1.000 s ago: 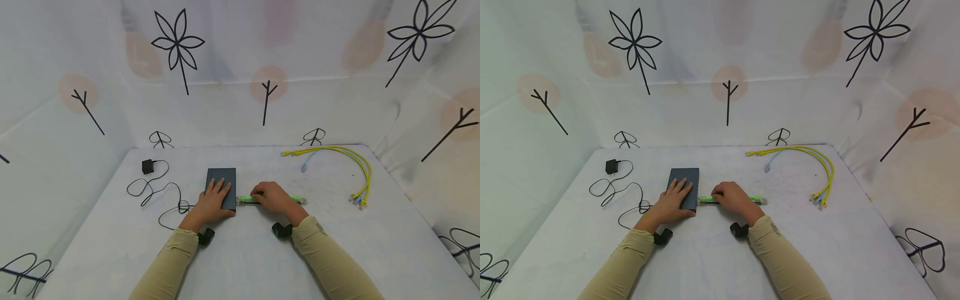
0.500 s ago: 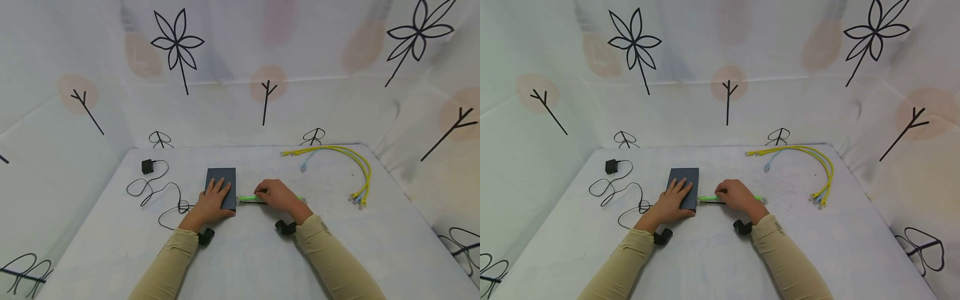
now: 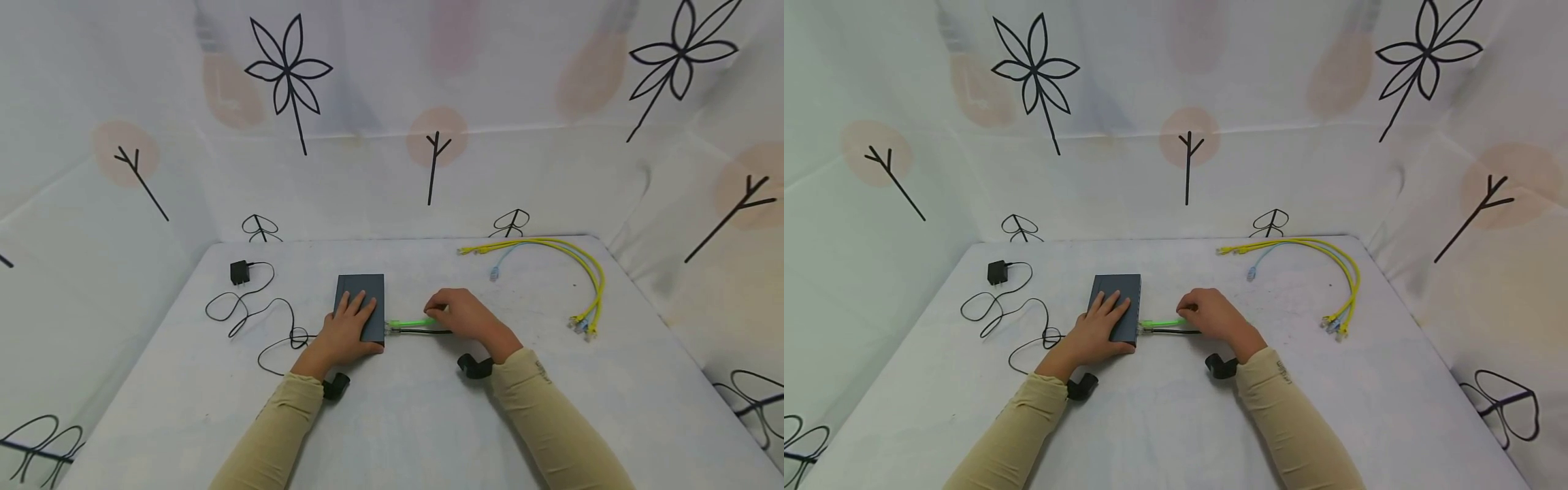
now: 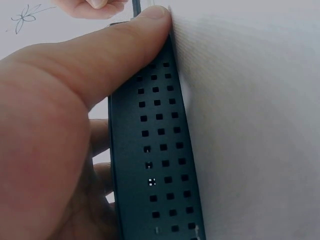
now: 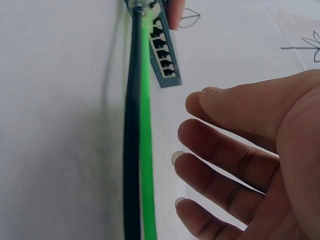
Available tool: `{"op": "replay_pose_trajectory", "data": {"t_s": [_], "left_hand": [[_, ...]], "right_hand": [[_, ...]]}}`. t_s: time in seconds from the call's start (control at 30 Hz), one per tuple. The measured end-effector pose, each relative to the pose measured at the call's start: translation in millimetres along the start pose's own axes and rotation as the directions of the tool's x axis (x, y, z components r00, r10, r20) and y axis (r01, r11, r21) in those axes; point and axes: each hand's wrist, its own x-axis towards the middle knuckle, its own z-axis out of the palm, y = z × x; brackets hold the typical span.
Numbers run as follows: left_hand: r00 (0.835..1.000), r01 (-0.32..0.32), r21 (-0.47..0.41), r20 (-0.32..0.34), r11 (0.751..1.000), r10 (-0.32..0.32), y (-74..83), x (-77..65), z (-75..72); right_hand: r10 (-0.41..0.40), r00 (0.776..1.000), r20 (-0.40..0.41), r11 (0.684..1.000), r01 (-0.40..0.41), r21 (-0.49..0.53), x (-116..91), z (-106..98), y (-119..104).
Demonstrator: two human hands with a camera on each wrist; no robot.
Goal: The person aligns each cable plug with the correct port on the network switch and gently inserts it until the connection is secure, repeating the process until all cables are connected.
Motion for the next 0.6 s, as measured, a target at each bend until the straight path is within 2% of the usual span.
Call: {"op": "replay_pose_trajectory", "data": {"t_s": [0.6], "left_hand": [[1.000,-0.013,-0.011,-0.008,1.000,0.013,-1.6,-1.1,0.8]], "right_hand": [[0.028,1.000,0.011,1.000,-0.028,0.013,-13,-28,16]]}}
